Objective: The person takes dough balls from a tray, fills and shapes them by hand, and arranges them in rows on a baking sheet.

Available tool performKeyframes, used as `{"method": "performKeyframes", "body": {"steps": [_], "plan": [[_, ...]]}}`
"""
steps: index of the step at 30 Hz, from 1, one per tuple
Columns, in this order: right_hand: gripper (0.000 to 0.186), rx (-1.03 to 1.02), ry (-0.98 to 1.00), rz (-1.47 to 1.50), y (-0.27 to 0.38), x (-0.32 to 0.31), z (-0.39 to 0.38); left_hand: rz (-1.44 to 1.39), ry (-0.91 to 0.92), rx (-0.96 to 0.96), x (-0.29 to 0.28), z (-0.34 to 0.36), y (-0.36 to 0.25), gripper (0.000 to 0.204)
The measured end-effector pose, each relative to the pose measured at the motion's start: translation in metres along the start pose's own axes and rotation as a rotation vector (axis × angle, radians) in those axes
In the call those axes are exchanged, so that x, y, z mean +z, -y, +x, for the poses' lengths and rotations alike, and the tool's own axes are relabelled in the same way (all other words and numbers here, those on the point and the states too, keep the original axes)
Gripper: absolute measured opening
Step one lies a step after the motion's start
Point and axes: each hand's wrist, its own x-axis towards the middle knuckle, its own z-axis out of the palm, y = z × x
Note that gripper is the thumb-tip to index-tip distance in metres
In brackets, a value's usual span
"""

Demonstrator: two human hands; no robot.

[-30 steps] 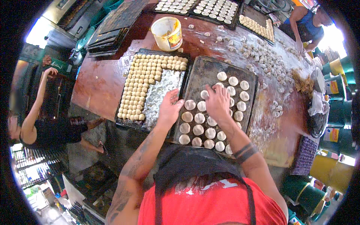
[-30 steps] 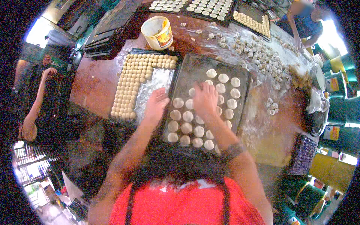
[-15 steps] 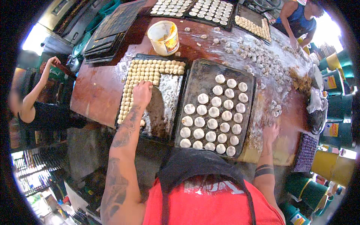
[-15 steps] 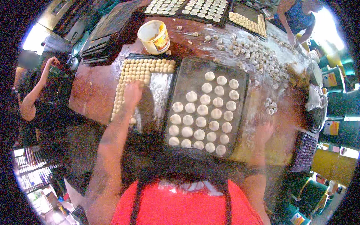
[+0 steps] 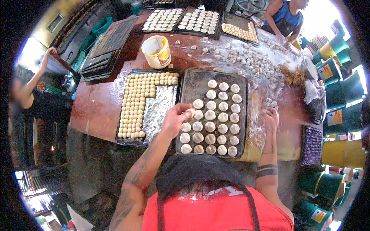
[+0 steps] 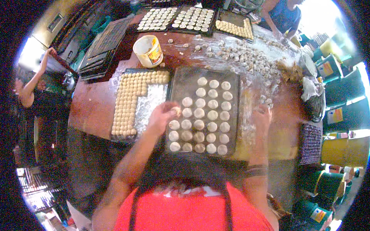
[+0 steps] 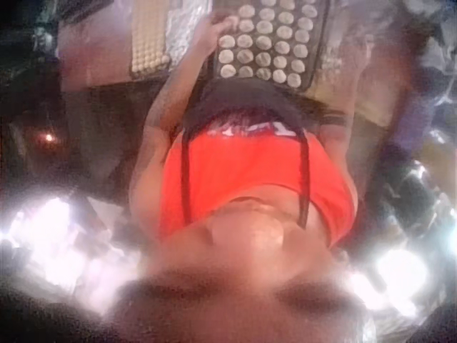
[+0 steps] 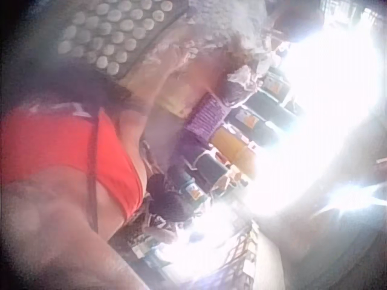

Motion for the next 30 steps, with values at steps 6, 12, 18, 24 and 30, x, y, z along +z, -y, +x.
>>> {"method": "performKeyframes", "body": {"steps": [6,12,18,24,30], "plan": [[0.034,0.04,0.028,-0.038,-0.028,-0.032,-0.003,-0.041,-0.042,-0.159,0.002,-0.01,0.024,0.028],[0.027,-0.236,0.52,0.085,0.152,0.106,-0.115,0.069,0.04,-0.134,0.059,-0.006,0.008,0.028],[0.032,-0.692,0.419,-0.252,0.156,0.129,-0.13,-0.283,0.156,-0.24,0.076,-0.017,-0.001,0.027],[0.032,-0.436,0.667,-0.058,0.157,0.113,-0.112,-0.154,0.148,-0.056,0.082,-0.023,-0.019,0.028],[0.026,0.165,0.581,0.742,0.17,0.133,-0.124,-0.323,0.102,-0.068,0.101,-0.029,-0.047,0.027]]}}
